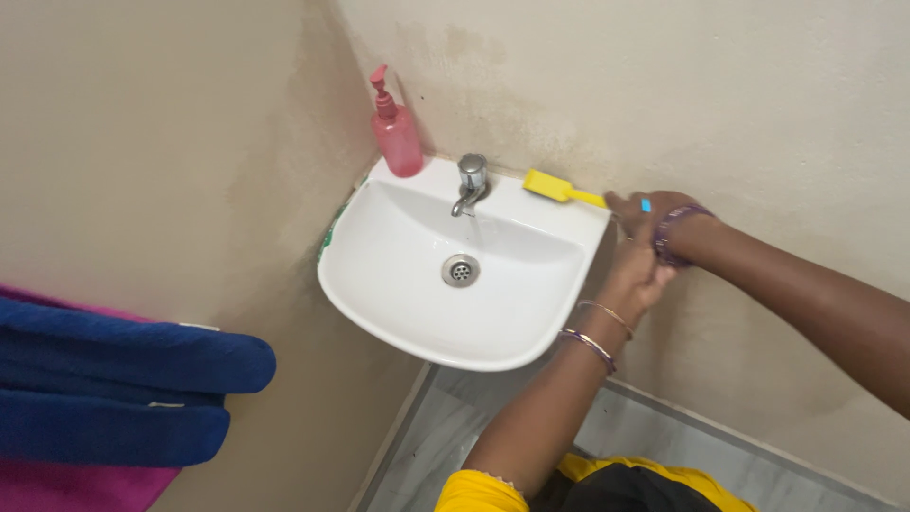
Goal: The person scrubs a white wall-mounted sink with a yellow brush under running water, focusing on the basin and drain area. They rinse the brush and briefly wipe the faucet before continuing to scrub the basin.
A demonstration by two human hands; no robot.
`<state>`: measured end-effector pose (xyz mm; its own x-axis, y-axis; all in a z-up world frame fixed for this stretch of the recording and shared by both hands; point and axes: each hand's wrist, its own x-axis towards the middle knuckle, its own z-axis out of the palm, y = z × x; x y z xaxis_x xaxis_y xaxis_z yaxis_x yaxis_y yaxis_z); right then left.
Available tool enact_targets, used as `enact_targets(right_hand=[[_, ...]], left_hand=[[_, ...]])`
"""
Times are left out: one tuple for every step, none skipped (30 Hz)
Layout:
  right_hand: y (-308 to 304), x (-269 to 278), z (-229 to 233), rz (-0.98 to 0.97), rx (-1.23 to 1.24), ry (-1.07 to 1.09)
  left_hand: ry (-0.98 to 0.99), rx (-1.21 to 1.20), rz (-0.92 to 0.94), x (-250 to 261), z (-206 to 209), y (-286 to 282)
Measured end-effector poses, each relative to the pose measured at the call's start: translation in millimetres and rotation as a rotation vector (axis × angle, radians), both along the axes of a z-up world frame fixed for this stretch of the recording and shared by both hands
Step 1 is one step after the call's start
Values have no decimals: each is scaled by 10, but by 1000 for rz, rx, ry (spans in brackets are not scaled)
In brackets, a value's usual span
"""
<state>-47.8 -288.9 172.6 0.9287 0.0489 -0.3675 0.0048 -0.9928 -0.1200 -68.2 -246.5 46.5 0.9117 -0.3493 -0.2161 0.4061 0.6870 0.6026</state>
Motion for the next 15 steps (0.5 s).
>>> enact_targets(right_hand=[[-125,-99,6,-40,-14,49],[-258,-225,18,-81,-27,99],[-364,-362,17,12,-106,65],[-465,-507,12,106,-184,32],[-491,-625,-23,83,-156,39],[-513,-755,-71,61,-127,46],[-528,-878,-127,41,-99,51],[-541,-992,-186,20,-70,57],[-545,-1096,-245,1,-41,65],[-555,-1172,-293,-19,-12,72],[-544,-1229,-353,6,-28,35],[-513,-1271,-416,31,-44,-1],[-493,-1301,-458,55,-60,-39],[-490,-1292,-465,69,-49,-85],[-491,-1256,-444,88,-42,-129]], left_hand=[[13,31,-46,-98,-20,-162],[26,62,-93,-196,-45,-271],[42,29,-120,-298,-59,-346],[59,-4,-148,-427,-50,-437],[73,-37,-173,-558,-22,-496],[81,19,-179,-715,7,-510],[89,76,-182,-883,38,-498],[96,133,-185,-1040,84,-485],[127,136,-167,-1204,124,-455],[157,139,-148,-1360,151,-408],[187,146,-132,-1455,167,-351],[176,155,-125,-1490,172,-304],[164,165,-120,-1518,159,-265],[153,175,-115,-1539,133,-247],[135,179,-112,-1485,113,-255]])
